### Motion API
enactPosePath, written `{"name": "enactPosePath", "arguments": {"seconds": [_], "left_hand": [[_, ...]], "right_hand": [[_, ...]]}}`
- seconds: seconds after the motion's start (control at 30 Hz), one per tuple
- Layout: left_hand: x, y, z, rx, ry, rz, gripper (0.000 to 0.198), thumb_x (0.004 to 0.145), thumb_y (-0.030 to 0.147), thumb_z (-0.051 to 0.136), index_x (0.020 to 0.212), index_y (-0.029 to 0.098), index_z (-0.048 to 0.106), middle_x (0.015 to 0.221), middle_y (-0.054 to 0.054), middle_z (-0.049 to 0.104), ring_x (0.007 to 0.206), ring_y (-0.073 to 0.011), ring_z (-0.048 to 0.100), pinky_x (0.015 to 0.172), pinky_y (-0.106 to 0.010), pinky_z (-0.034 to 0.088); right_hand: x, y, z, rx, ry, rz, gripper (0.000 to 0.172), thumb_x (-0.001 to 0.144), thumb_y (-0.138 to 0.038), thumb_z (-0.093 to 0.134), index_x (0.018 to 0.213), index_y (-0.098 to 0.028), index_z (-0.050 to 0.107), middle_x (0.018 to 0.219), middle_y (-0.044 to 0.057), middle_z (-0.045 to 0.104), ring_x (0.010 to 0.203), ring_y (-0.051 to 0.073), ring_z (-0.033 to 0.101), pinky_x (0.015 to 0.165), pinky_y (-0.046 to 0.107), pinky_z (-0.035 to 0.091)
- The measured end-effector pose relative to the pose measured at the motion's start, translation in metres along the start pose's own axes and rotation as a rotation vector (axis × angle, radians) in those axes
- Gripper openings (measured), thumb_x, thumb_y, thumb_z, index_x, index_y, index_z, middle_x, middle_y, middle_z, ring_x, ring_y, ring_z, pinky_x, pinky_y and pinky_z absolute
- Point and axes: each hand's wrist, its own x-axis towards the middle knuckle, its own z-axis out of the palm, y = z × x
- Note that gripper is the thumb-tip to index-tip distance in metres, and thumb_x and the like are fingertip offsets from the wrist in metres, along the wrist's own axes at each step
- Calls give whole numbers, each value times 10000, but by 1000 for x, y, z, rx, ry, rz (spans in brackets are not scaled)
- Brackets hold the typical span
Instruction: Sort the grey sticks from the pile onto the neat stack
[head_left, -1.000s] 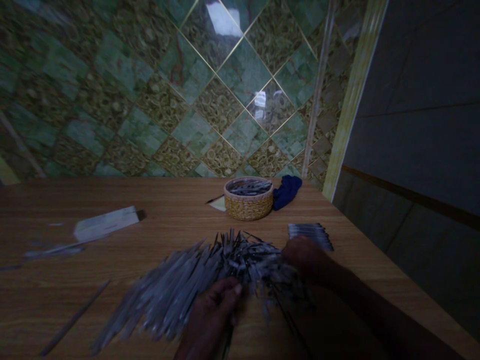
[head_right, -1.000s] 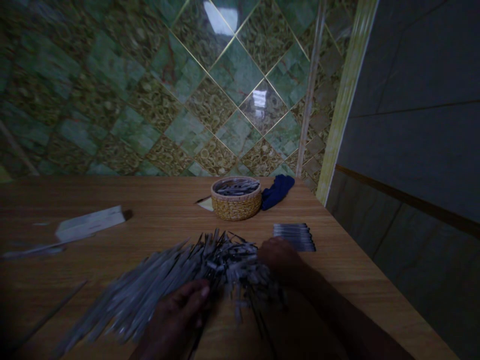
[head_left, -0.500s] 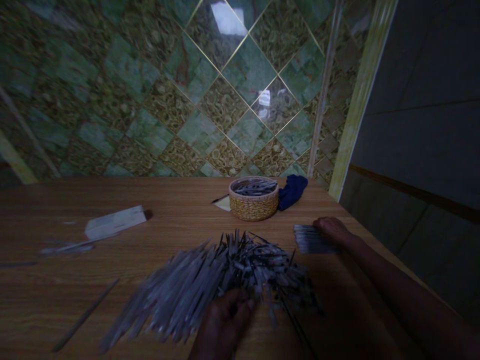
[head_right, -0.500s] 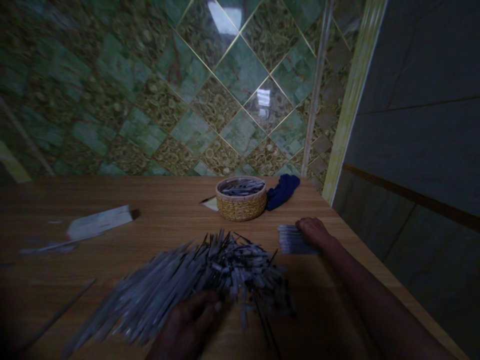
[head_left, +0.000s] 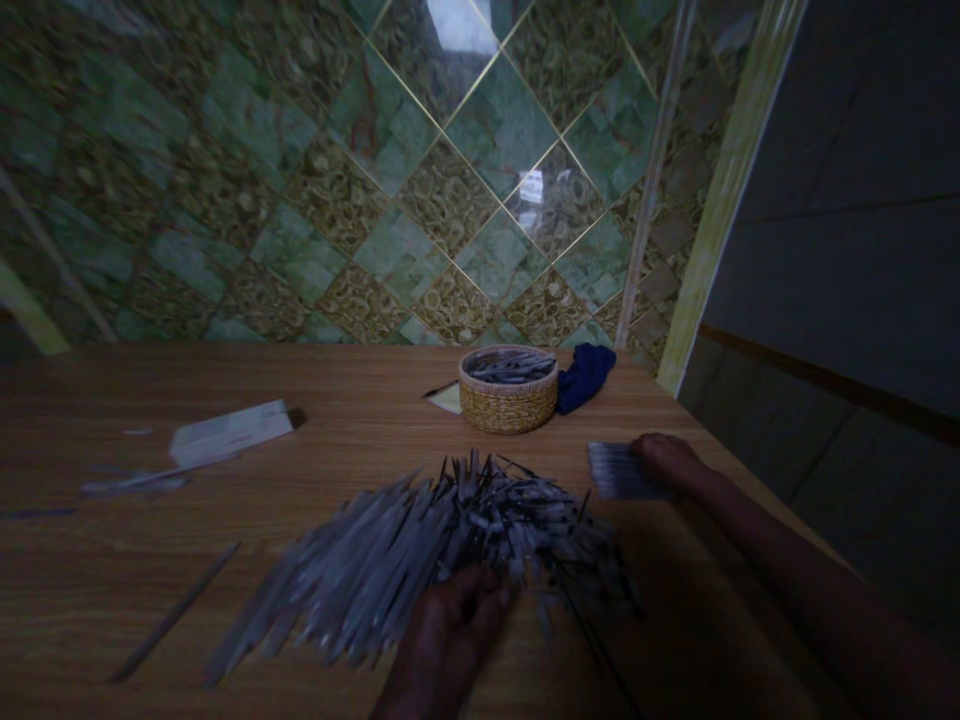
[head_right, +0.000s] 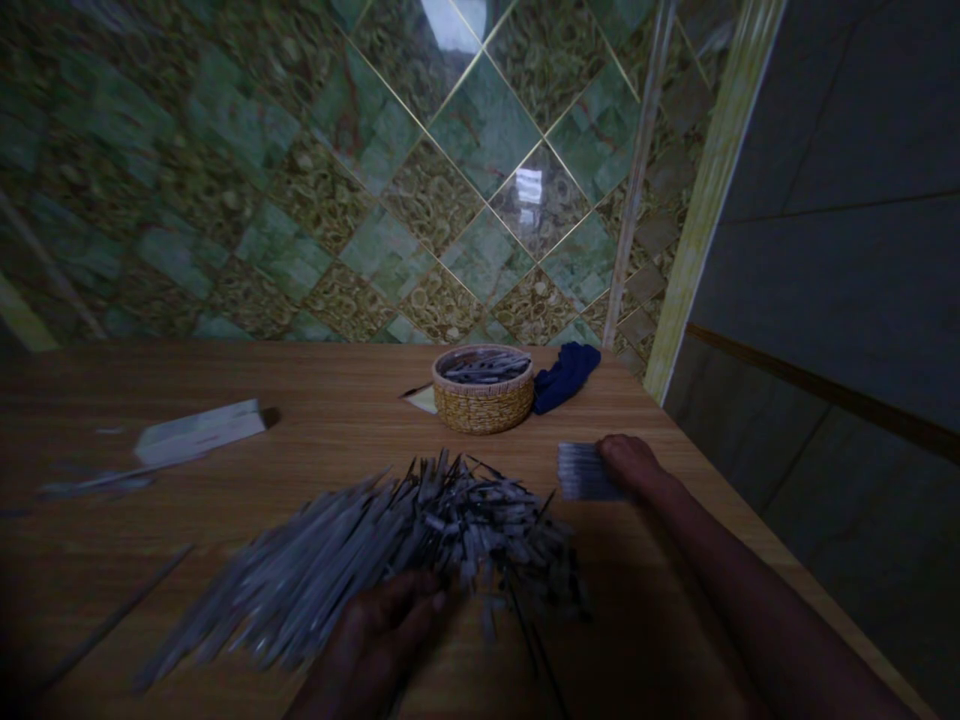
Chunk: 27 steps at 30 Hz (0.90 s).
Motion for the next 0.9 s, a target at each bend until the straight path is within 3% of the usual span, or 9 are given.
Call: {"name": "enactPosePath", "arguments": {"seconds": [0.13,0.3,0.5,0.63,0.9], "left_hand": [[1,2,-2,13,-11,12,257,730,400,497,649,165,560,579,22,436,557,-140,419,504,-229,307],[3,-3,-3,55,49,26,238,734,376,492,644,165,553,556,24,433,550,-146,434,501,-238,311],[7,-14,-5,169,36,105,234,768,341,479,662,156,573,579,6,488,594,-170,496,517,-249,333],[7,-13,-8,252,37,151,236,790,309,447,645,164,564,573,10,490,593,-165,505,517,-243,331],[9,-8,-28,523,21,111,162,725,157,469,606,162,578,555,-12,544,592,-178,535,515,-250,307]], "right_hand": [[-19,-23,-4,-11,35,-61,243,776,-85,414,883,-143,625,962,122,648,903,211,579,729,267,368],[-55,-71,-1,100,74,-230,249,872,-223,376,804,-166,608,861,66,652,826,175,576,702,249,363],[-93,-118,-9,237,-58,-220,268,854,-273,397,803,-177,641,810,62,669,723,162,596,599,226,358],[-107,-137,-17,264,-171,-187,287,850,-293,391,818,-186,655,838,68,688,727,175,620,577,226,370],[-116,-154,-15,263,-213,-192,296,850,-274,386,981,-193,639,942,90,688,815,198,636,638,238,422]]}}
